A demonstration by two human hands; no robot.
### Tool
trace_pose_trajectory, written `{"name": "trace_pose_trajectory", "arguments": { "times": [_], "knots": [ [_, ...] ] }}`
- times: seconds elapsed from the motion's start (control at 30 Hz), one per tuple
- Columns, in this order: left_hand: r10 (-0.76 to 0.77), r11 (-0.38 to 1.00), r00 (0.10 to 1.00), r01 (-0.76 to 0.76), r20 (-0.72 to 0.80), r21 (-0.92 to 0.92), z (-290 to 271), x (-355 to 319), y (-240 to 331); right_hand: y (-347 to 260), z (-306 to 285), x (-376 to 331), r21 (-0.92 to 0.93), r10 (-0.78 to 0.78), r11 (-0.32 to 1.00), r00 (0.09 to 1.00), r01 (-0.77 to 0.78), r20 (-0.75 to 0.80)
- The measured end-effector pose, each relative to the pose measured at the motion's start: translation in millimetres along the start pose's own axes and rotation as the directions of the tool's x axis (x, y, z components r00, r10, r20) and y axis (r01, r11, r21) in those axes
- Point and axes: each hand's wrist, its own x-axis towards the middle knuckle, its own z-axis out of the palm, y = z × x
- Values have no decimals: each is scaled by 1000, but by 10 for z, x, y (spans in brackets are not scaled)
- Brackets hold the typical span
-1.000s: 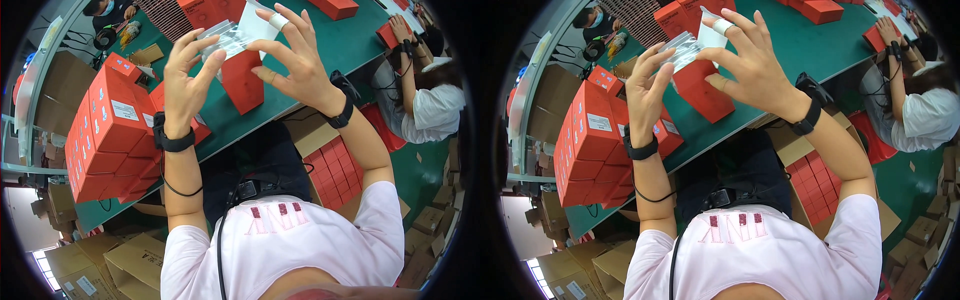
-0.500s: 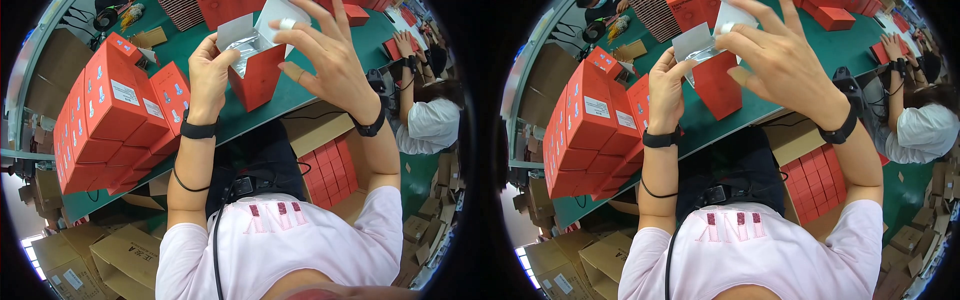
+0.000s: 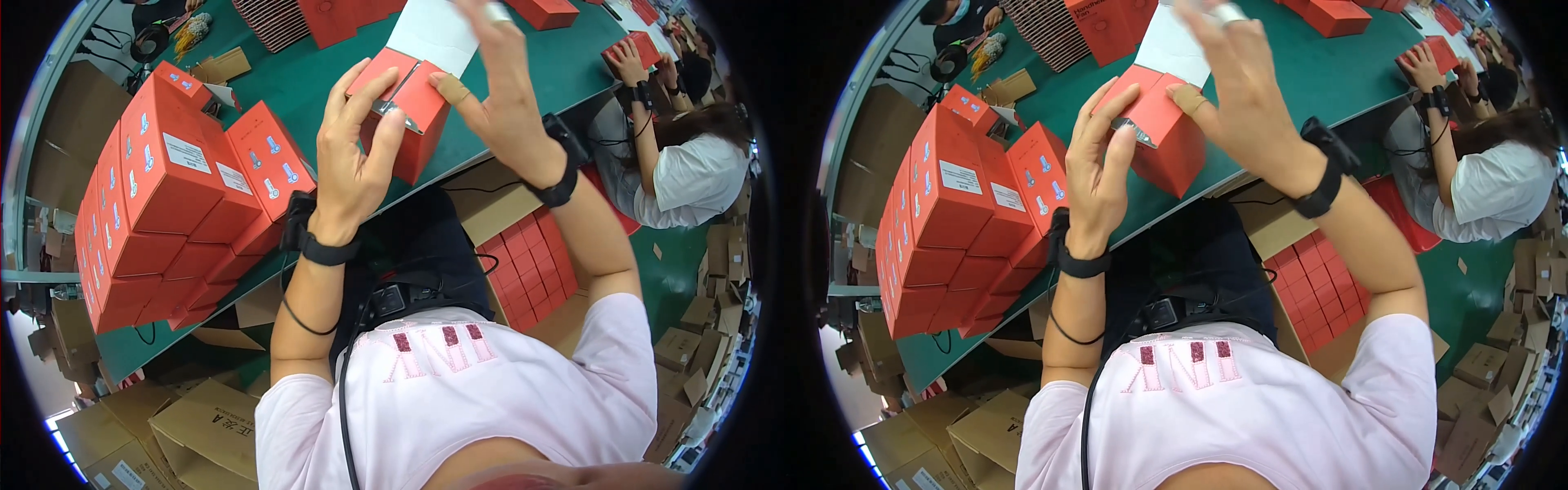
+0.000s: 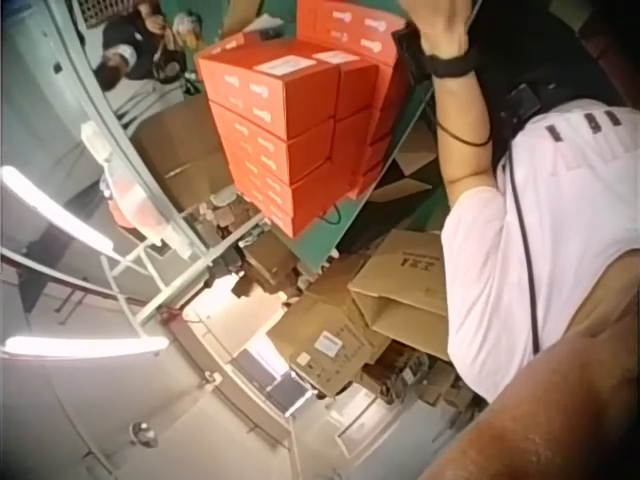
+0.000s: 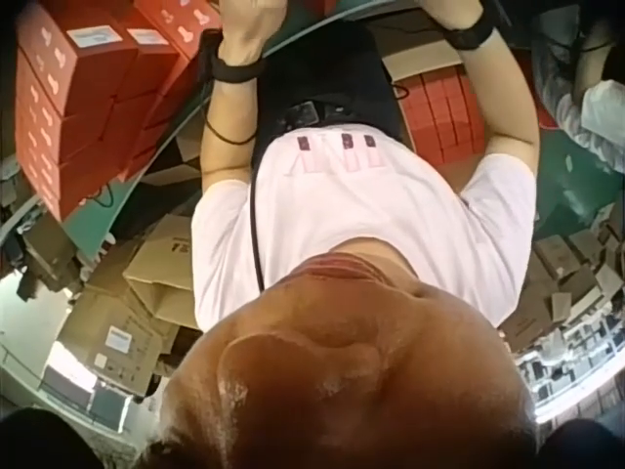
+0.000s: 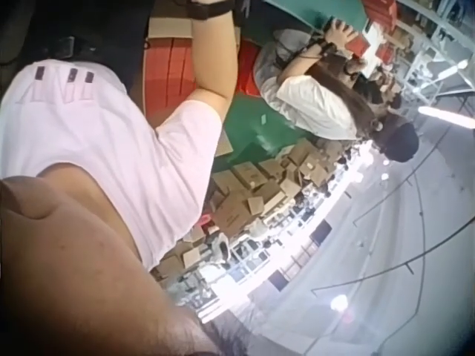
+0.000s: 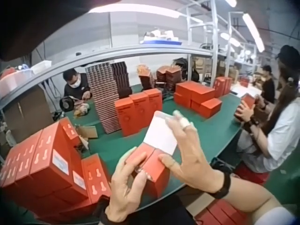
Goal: Wrapping electronic products in protective sleeves and placing them into retail boxes at a factory workstation.
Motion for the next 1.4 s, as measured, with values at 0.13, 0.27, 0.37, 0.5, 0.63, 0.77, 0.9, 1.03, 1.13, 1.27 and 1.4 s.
{"name": "trace_pose_trajectory", "arguments": {
  "times": [0.13,0.27,0.37,0.5,0.63,0.77,0.9,1.03,1.13,1.27,1.4],
  "knots": [
    [9,956,988,-54,157,289,-5,-38,139,130,198,-104,172,231,962,967,-211,-105],
    [-77,986,997,75,6,147,150,-161,-3,46,370,-215,179,-79,981,997,76,8],
    [-92,996,992,92,-81,-10,234,-222,-31,66,332,-245,80,-83,993,996,82,14],
    [-53,993,993,64,-108,99,303,-271,-54,93,197,-156,128,-52,991,994,40,97],
    [-184,982,978,188,-102,27,271,-264,40,41,176,-158,53,-159,987,971,152,179],
    [-107,985,989,119,-101,125,290,-298,-33,37,150,-232,-55,-220,970,952,236,212],
    [-120,982,988,132,-97,134,304,-300,-28,-47,248,-229,-108,-187,973,969,206,161],
    [-76,985,987,97,-145,143,371,-274,-40,-128,295,-186,-215,-172,955,973,203,157],
    [-136,980,982,153,-131,128,373,-297,-2,-74,242,-170,-199,-220,947,959,253,176],
    [-97,980,984,121,-148,158,397,-288,-29,-127,210,-97,-171,-175,959,948,225,266],
    [-92,979,979,122,-183,163,400,-295,-33,-142,171,-110,-180,-229,938,921,295,316]
  ]
}}
